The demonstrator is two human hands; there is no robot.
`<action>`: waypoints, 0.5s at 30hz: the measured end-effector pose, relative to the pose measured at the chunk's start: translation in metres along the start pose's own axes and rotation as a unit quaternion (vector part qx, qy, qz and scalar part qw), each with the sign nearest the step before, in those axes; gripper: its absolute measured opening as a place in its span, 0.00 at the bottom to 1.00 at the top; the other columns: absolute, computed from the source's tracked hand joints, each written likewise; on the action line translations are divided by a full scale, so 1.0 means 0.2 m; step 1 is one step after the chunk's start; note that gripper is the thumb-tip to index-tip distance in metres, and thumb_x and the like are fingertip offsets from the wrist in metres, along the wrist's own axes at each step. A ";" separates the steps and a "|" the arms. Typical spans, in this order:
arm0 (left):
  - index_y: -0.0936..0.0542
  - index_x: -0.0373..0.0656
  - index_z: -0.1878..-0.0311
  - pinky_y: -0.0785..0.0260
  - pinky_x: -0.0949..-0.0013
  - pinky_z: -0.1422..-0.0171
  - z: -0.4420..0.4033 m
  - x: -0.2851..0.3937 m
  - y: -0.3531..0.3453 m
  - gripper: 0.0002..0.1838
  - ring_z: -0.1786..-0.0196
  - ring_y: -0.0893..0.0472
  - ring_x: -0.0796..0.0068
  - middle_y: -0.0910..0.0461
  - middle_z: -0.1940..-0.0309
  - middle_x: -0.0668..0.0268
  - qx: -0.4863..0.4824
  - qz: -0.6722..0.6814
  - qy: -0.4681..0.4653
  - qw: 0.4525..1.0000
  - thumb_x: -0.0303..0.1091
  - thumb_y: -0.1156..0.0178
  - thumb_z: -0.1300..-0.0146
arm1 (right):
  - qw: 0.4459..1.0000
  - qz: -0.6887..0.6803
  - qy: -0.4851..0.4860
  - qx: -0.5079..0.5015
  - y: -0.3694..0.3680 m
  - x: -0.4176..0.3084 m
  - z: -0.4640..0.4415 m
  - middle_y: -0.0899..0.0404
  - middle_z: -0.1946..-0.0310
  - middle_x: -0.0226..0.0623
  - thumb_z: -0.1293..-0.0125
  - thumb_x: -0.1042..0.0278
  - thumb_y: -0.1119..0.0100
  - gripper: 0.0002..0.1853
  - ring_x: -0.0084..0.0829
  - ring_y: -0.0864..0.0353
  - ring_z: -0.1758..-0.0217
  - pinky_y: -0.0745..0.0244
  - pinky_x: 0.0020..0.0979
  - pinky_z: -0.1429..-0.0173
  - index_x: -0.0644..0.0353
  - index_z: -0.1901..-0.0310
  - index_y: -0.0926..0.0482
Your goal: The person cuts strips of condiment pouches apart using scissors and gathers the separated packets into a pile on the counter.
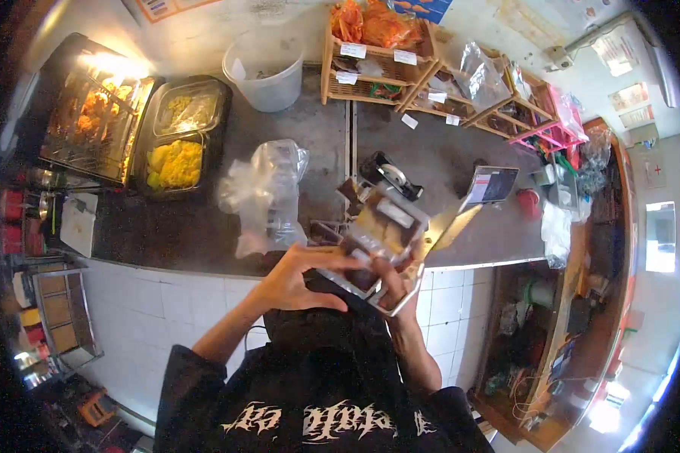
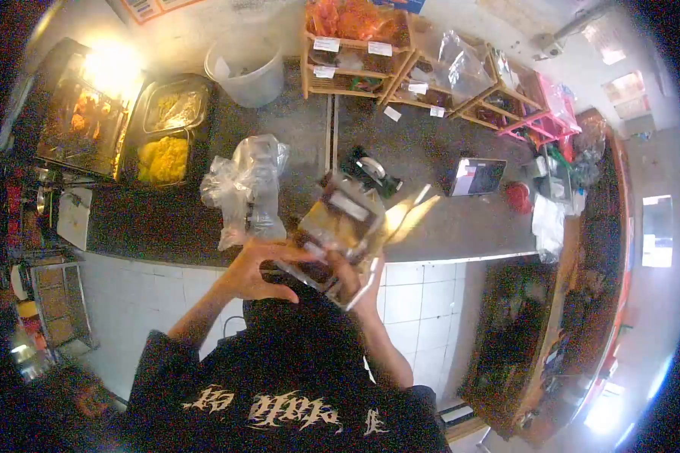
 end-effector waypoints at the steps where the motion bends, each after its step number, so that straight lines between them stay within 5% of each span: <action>1: 0.15 0.43 0.45 0.27 0.62 0.38 0.03 -0.04 -0.03 0.26 0.42 0.19 0.62 0.17 0.47 0.56 0.037 0.104 0.012 0.994 0.36 0.22 0.48 | 0.999 0.037 0.035 0.002 0.01 0.03 -0.01 0.16 0.54 0.39 0.40 0.73 0.30 0.23 0.31 0.15 0.53 0.19 0.34 0.48 0.65 0.44 0.24; 3: 0.16 0.39 0.44 0.26 0.62 0.38 0.09 -0.19 -0.11 0.24 0.44 0.18 0.65 0.16 0.48 0.58 0.119 0.310 0.042 0.942 0.32 0.24 0.45 | 0.987 0.139 0.032 -0.073 0.08 0.21 0.02 0.15 0.54 0.37 0.40 0.71 0.28 0.26 0.29 0.16 0.55 0.20 0.33 0.49 0.64 0.42 0.25; 8: 0.14 0.34 0.51 0.23 0.73 0.46 0.16 -0.32 -0.11 0.13 0.54 0.15 0.75 0.14 0.53 0.58 0.203 0.195 0.176 0.943 0.19 0.31 0.40 | 0.965 0.196 -0.036 -0.173 0.06 0.12 0.15 0.15 0.57 0.36 0.42 0.59 0.23 0.32 0.27 0.17 0.56 0.23 0.32 0.48 0.62 0.40 0.27; 12: 0.13 0.37 0.52 0.23 0.75 0.51 0.16 -0.24 0.06 0.13 0.58 0.15 0.78 0.12 0.57 0.61 0.227 0.190 0.140 0.945 0.22 0.29 0.41 | 0.920 0.270 -0.039 -0.281 0.24 0.16 0.27 0.20 0.65 0.33 0.46 0.37 0.26 0.42 0.24 0.22 0.63 0.27 0.29 0.57 0.61 0.40 0.28; 15: 0.12 0.40 0.52 0.25 0.76 0.55 0.10 -0.13 0.20 0.14 0.60 0.15 0.81 0.12 0.59 0.62 0.175 0.056 0.126 0.975 0.24 0.26 0.43 | 0.901 0.262 -0.100 -0.330 0.18 0.09 0.30 0.24 0.69 0.30 0.45 0.28 0.31 0.45 0.24 0.26 0.68 0.30 0.29 0.63 0.60 0.40 0.29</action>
Point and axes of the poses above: each hand's wrist, its own z-axis away from the middle knuckle, its own y-axis out of the back of the hand, x = y × z, the point moved 4 cm from there along -z, towards the middle knuckle
